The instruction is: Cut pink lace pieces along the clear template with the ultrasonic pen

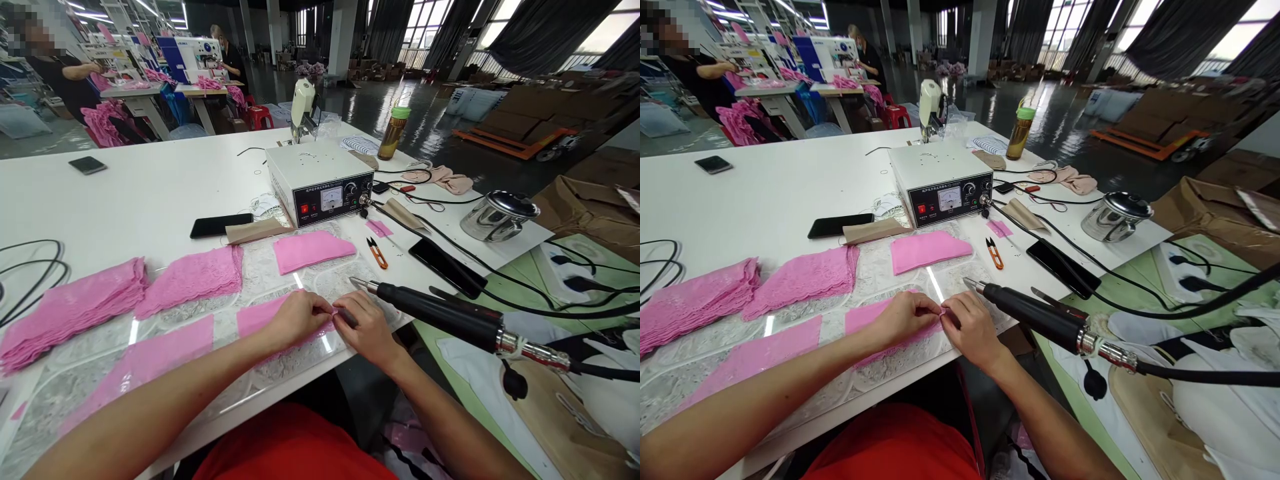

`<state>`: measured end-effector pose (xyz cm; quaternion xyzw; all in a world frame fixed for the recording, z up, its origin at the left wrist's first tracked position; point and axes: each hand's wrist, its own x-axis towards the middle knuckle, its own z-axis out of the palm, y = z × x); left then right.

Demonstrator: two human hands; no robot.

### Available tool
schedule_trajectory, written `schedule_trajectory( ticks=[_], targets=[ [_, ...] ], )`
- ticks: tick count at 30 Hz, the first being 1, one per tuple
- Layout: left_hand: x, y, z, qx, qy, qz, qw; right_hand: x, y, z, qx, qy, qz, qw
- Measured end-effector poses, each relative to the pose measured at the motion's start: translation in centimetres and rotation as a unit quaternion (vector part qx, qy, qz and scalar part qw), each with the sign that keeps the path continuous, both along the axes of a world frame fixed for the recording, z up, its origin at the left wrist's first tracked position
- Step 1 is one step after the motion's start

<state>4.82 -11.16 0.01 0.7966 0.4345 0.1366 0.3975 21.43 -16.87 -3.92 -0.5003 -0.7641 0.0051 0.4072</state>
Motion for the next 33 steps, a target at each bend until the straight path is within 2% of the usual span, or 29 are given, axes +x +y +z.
schedule_trajectory(
  ticks=[12,23,33],
  targets=[
    [0.12,-0.31,0.04,0.026,-0.005,-0.012,1.0,-0.06,-0.15,0.15,0.0,0.012,-0.004,1.0],
    [0.26,-0.34,0.44,0.022,0.003,-0.006,1.0,0.3,-0.37,0.44,0.05,0.001,0.019,0.999],
    [0.15,-0.07,0.06,0.032,0.008,-0.027,0.999,0.13,-0.38,0.25,0.055,0.018,0.021,0.998]
  ],
)
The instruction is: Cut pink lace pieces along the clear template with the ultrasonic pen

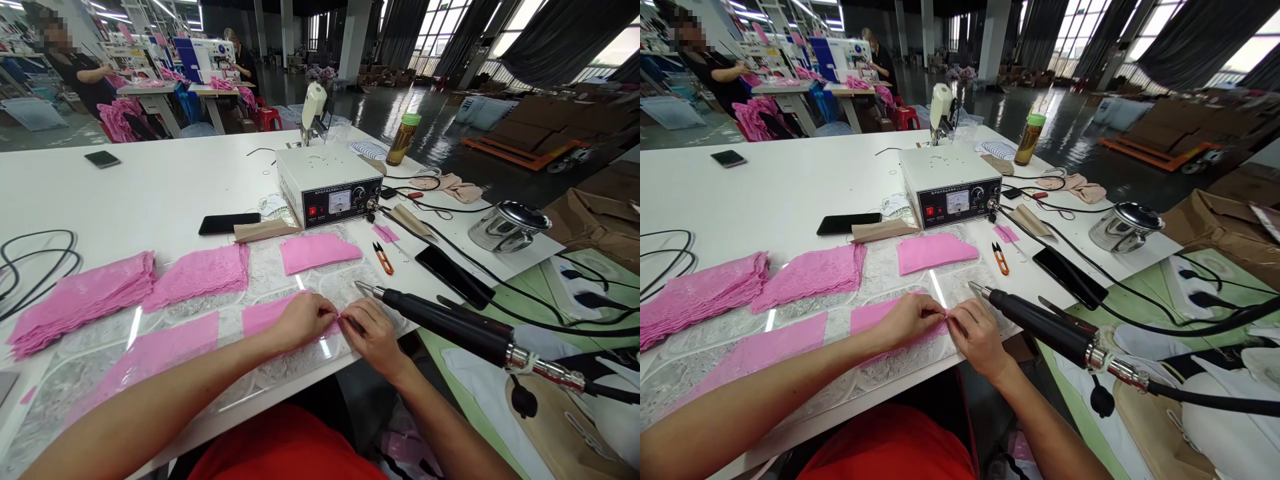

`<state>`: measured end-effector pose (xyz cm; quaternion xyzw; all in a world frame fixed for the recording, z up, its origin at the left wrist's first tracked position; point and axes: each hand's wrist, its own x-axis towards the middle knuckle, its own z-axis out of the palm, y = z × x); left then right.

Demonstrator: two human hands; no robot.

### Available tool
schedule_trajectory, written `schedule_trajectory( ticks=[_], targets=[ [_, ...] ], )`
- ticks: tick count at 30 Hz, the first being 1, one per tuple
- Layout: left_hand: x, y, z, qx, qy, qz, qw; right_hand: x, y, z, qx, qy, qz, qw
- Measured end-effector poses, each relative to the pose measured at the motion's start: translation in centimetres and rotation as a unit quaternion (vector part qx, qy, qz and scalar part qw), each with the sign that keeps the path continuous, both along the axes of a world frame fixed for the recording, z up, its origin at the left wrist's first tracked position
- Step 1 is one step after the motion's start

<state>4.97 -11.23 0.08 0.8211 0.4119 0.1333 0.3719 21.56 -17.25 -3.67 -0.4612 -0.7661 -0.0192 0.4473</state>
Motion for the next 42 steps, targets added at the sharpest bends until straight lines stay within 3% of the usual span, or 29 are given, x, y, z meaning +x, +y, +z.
schedule_trajectory(
  ticks=[13,21,30,42],
  targets=[
    [-0.1,0.0,0.0,0.001,0.01,-0.004,1.0,0.0,-0.1,0.1,-0.024,-0.001,-0.008,1.0],
    [0.3,-0.8,0.7,0.067,0.077,-0.038,0.994,1.2,-1.3,-0.1,-0.083,-0.003,-0.026,0.996],
    [1.3,-1.1,0.6,0.11,0.158,-0.065,0.979,1.1,-1.4,-0.3,-0.084,0.011,-0.024,0.996],
    [1.2,-1.1,1.2,0.115,0.176,-0.083,0.974,1.0,-1.4,0.0,-0.064,0.013,-0.024,0.998]
  ],
)
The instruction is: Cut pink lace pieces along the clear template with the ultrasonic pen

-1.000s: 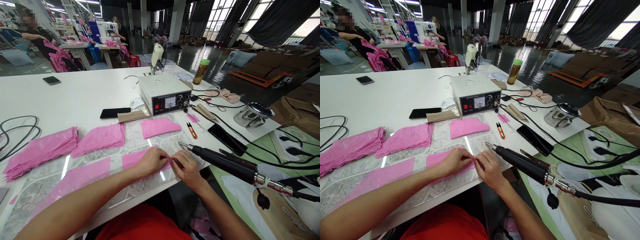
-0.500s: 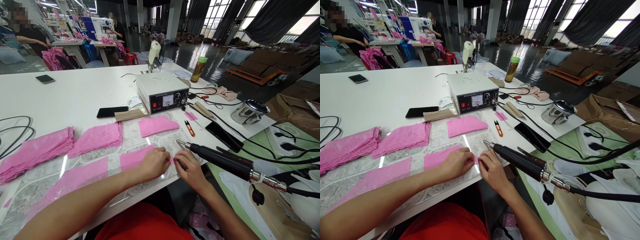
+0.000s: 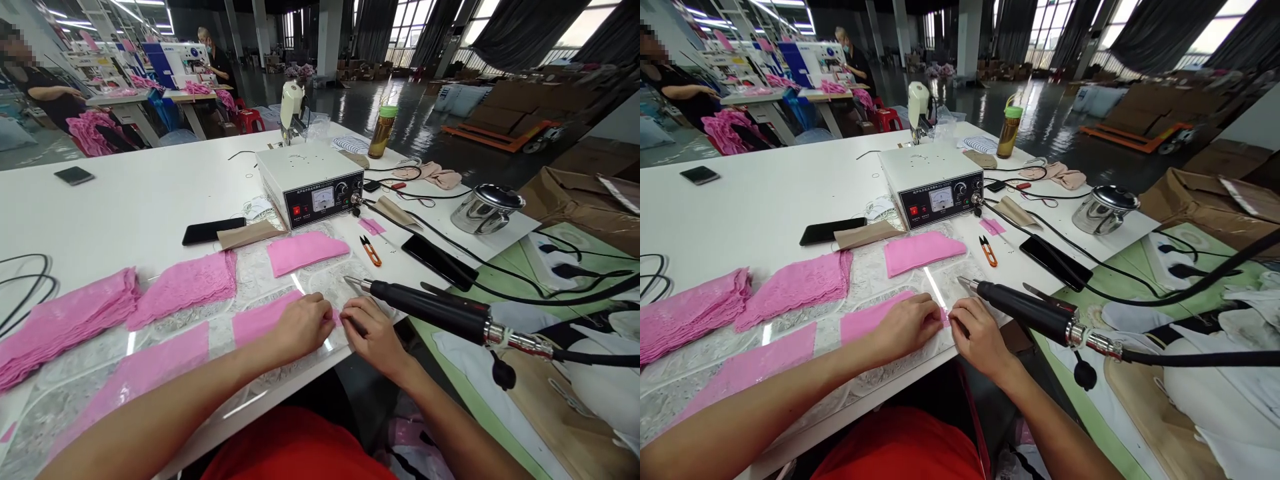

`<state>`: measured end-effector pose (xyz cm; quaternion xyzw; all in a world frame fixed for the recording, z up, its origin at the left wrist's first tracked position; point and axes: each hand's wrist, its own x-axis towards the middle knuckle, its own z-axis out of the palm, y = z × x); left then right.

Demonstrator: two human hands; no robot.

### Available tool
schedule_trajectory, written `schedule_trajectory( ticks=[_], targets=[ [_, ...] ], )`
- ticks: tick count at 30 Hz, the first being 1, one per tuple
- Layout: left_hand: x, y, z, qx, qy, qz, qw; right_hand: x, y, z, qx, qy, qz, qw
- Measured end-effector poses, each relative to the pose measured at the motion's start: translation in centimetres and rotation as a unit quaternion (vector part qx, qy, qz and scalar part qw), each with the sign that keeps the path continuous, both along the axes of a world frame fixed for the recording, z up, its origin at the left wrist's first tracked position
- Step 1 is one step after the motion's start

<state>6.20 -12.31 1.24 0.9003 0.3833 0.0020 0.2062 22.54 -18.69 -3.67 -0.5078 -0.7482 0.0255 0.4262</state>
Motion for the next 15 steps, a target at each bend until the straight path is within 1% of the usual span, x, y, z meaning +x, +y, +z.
schedule_trajectory(
  ticks=[6,15],
  targets=[
    [0.02,-0.16,-0.3,-0.003,-0.015,0.011,1.0,-0.07,0.02,0.11,0.012,0.002,-0.003,1.0],
    [-0.17,0.55,-0.08,-0.056,-0.082,0.049,0.994,-0.25,-0.09,0.35,0.004,-0.001,-0.007,1.0]
  ],
)
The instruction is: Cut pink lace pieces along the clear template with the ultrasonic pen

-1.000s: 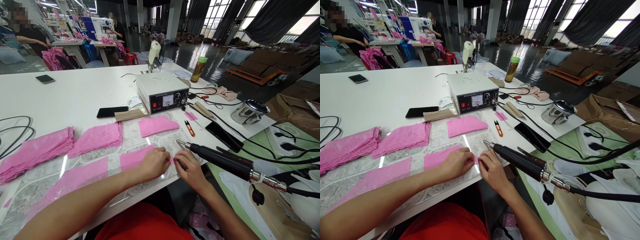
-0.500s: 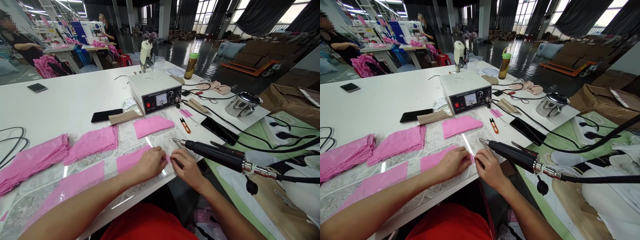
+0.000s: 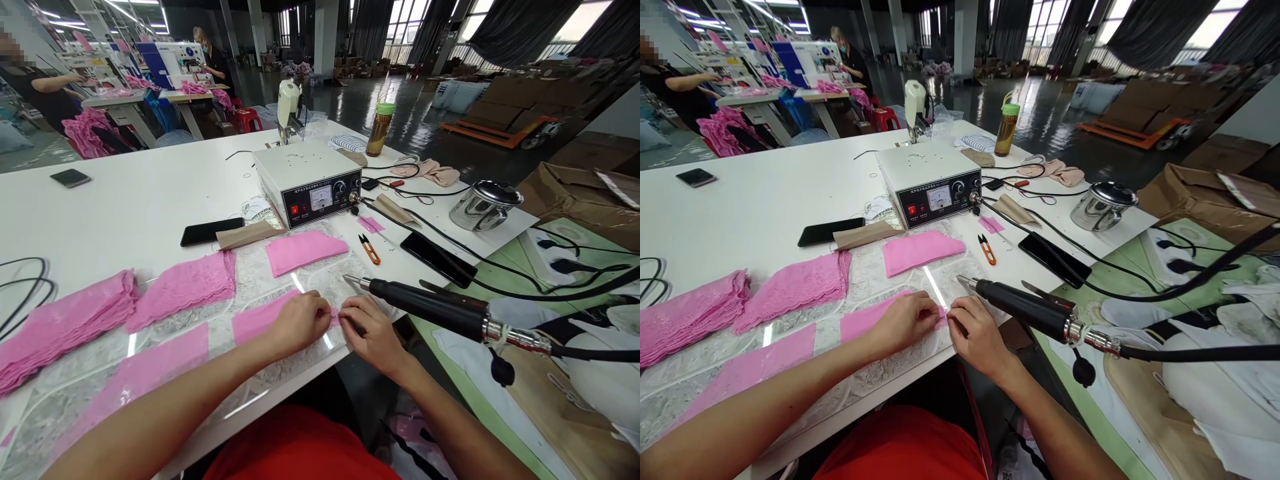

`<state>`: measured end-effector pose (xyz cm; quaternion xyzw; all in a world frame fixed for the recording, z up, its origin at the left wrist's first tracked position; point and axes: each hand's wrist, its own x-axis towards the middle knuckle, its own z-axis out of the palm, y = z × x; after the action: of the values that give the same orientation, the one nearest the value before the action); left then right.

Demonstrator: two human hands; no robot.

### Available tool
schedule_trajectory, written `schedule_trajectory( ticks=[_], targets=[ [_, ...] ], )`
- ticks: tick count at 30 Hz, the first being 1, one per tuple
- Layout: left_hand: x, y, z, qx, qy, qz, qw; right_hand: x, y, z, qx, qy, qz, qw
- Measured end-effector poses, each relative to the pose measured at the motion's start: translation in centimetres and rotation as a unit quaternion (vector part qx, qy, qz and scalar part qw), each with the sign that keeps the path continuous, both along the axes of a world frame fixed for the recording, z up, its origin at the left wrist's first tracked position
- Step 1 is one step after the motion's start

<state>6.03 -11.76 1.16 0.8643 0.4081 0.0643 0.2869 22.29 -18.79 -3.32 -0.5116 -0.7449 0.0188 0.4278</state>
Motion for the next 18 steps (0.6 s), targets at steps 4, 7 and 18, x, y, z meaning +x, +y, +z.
schedule_trajectory(
  ticks=[4,7,18],
  targets=[
    [-0.1,0.2,-0.3,-0.023,-0.035,0.015,0.999,-0.3,0.1,0.0,0.005,0.006,-0.012,1.0],
    [-0.3,0.4,-0.6,-0.038,-0.06,0.018,0.997,-0.6,0.3,-0.1,0.006,0.01,-0.024,1.0],
    [-1.2,0.9,0.2,-0.129,-0.179,0.117,0.968,-1.1,0.2,-0.6,-0.007,-0.024,-0.043,0.999]
  ],
)
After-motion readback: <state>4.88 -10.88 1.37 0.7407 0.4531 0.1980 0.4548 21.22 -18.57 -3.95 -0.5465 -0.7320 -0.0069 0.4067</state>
